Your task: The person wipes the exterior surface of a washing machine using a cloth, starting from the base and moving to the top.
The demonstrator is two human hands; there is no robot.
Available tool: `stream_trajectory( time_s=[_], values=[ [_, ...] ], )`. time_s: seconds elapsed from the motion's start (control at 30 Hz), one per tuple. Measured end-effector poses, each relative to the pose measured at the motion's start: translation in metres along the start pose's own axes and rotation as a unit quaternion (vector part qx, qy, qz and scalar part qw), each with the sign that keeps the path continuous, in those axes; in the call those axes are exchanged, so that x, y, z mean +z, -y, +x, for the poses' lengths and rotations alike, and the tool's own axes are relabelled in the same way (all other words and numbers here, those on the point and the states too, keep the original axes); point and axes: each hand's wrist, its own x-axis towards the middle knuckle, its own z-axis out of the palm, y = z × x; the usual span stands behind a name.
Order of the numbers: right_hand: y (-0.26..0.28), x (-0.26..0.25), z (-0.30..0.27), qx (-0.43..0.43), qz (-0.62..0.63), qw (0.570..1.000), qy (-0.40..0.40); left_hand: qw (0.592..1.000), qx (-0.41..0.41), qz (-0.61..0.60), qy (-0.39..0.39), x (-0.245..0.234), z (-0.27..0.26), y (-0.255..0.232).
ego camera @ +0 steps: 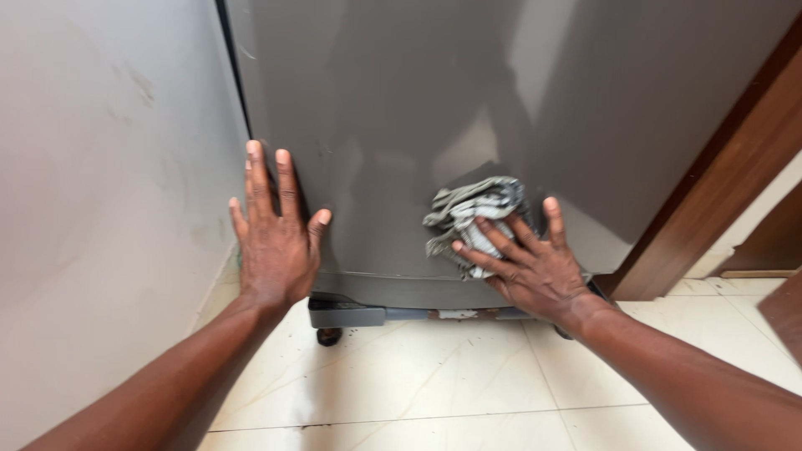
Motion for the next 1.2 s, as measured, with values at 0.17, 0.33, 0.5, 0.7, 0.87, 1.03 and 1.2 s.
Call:
stream_trajectory(
  time_s=[0.17, 0.33, 0.5, 0.7, 0.87, 1.03, 1.2],
  values=[
    [-0.03, 0.017, -0.034, 0.095, 0.077, 0.989, -0.086, 0.998, -0.047, -0.035, 0.0, 0.009, -0.007, -0.012],
    [-0.042, 0.038, -0.058, 0.192, 0.099, 0.967, -0.136, 0.997, -0.068, -0.037, -0.017, 0.013, -0.009, -0.023],
    [-0.039, 0.042, -0.063, 0.345, 0.204, 0.903, -0.154, 0.996, -0.074, -0.038, 0.011, 0.008, -0.012, -0.021],
    [-0.02, 0.026, -0.035, 0.622, 0.432, 0.634, -0.156, 0.999, -0.006, -0.031, -0.041, 0.015, -0.013, -0.014],
    [-0.005, 0.035, -0.022, 0.749, 0.498, 0.427, -0.096, 0.998, -0.02, -0.044, -0.042, 0.017, -0.013, -0.016],
    [0.015, 0.037, -0.002, 0.782, 0.557, 0.256, -0.117, 0.996, -0.011, -0.07, -0.054, 0.01, -0.011, -0.019],
    [0.052, 0.017, 0.034, 0.81, 0.54, 0.206, -0.097, 0.99, -0.119, -0.073, 0.007, 0.004, -0.008, -0.021]
  ],
)
